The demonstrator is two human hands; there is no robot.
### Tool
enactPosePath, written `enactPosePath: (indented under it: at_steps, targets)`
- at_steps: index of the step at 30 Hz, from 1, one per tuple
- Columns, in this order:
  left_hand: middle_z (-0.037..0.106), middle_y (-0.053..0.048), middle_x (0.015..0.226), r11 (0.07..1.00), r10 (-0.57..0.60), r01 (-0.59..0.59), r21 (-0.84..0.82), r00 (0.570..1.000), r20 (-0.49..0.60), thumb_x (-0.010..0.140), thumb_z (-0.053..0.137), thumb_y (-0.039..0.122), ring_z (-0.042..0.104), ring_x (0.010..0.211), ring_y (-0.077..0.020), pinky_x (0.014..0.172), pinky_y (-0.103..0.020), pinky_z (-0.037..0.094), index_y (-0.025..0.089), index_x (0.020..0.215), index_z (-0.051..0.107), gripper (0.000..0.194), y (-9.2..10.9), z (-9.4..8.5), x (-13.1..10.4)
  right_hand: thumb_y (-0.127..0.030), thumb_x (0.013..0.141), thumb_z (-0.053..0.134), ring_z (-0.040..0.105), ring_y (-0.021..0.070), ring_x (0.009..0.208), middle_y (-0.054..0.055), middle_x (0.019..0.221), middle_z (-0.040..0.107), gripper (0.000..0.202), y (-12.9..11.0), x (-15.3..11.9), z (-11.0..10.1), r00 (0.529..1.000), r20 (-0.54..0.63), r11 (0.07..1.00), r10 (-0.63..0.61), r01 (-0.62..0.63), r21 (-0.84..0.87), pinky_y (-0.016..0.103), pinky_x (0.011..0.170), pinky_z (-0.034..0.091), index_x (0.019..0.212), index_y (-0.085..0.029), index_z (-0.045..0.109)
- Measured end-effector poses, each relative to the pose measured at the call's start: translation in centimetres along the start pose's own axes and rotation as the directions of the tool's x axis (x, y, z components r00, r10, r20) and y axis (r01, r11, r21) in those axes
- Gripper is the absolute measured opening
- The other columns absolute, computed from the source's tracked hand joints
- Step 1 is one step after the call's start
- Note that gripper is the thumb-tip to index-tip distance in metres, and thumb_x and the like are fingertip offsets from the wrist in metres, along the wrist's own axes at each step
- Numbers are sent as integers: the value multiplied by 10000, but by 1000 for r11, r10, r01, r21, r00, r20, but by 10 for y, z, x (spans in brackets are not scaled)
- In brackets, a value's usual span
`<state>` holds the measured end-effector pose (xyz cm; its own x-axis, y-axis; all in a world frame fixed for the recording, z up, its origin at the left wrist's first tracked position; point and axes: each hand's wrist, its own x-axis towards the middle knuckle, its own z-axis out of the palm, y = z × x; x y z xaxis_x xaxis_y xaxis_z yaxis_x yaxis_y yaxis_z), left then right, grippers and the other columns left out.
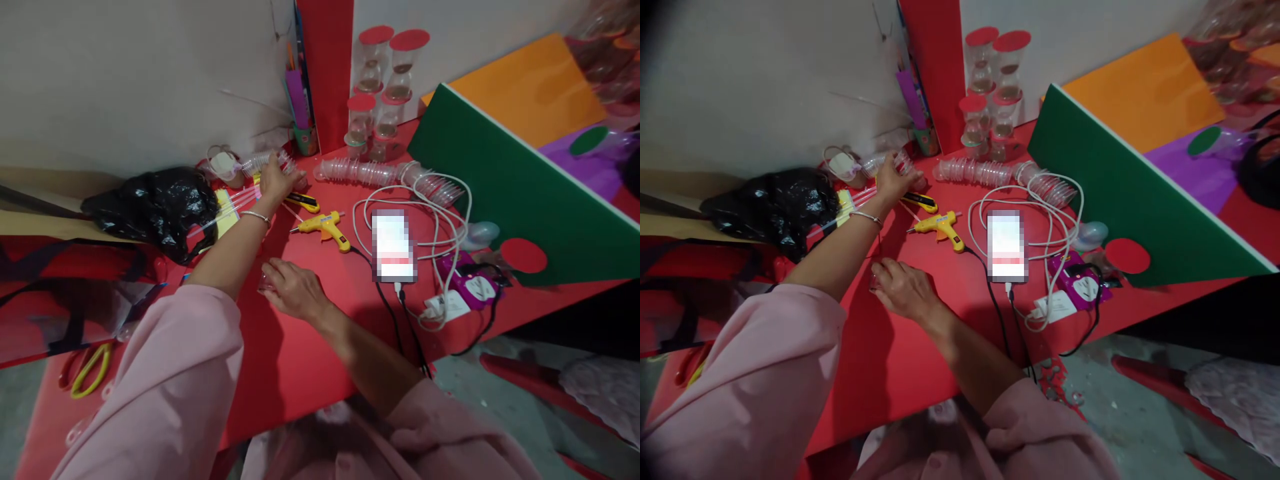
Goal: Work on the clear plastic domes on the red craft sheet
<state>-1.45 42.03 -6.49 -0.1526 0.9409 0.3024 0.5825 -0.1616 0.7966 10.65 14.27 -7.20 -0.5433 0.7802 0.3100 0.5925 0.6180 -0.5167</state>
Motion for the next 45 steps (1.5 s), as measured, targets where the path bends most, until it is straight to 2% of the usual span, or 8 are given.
enactPosePath:
  at_steps: [5,9,13,18,21,25,35,45]
  targets:
    - [548,-229,1446,979,-16,35,202,995,-95,617,1034,525,454,1501,-512,1198,-642,416,236,1339,640,872,11,-21,-11,-407,1087,635,694,247,1274,126,1577,615,486,3,0,4,997,-73,999,4,0,52,345,958,637,1546,-258,579]
    - [652,-141,1268,974,169,-144,174,976,-140,845,871,577,582,1372,-372,1170,-518,457,224,1203,696,532,23,-58,-40,-455,1052,698,714,245,1206,130,1528,600,554,7,4,7,978,-171,976,116,-81,200,366,991,635,1572,-304,581]
    - [689,-52,846,985,114,-90,144,980,-162,1017,644,588,690,1010,-242,987,-376,540,202,836,727,434,30,-113,-105,-436,1002,772,733,212,999,111,1334,653,658,12,9,12,937,-254,899,239,-115,423,372,958,644,1603,-306,541]
    - [702,-63,811,999,-44,44,-10,999,-32,933,707,700,673,846,-209,750,-311,552,212,771,761,518,30,-158,-204,-419,963,811,695,276,1178,123,1371,636,774,14,10,18,912,-353,890,209,-28,455,435,1042,621,1649,-317,468]
    - [681,-35,750,935,-224,231,-271,973,54,855,768,756,620,657,-153,574,-259,498,213,845,777,543,34,-160,-248,-366,997,746,671,292,1239,116,1377,623,682,14,6,19,940,-325,927,103,28,374,443,1024,626,1632,-337,497]
    - [740,-87,1123,860,-250,234,-453,968,25,779,872,706,660,745,-127,553,-233,533,210,800,777,506,40,-150,-276,-243,1009,654,666,266,1229,99,1372,616,648,14,1,18,962,-273,959,-28,102,263,412,997,630,1630,-356,507]
    - [734,-100,1189,817,-247,196,-543,969,-21,815,901,441,699,1082,-215,792,-290,620,227,756,788,249,32,-136,-287,-464,938,793,627,285,1338,137,1498,561,778,12,1,21,976,-180,880,-126,194,434,441,1023,629,1635,-305,488]
    - [718,-85,1190,719,-354,323,-615,932,76,847,833,412,714,917,-159,678,-249,605,225,829,789,193,31,-136,-288,-370,981,737,658,266,1287,119,1426,657,647,10,3,19,986,-156,899,-65,126,420,477,1107,576,1596,-305,547]
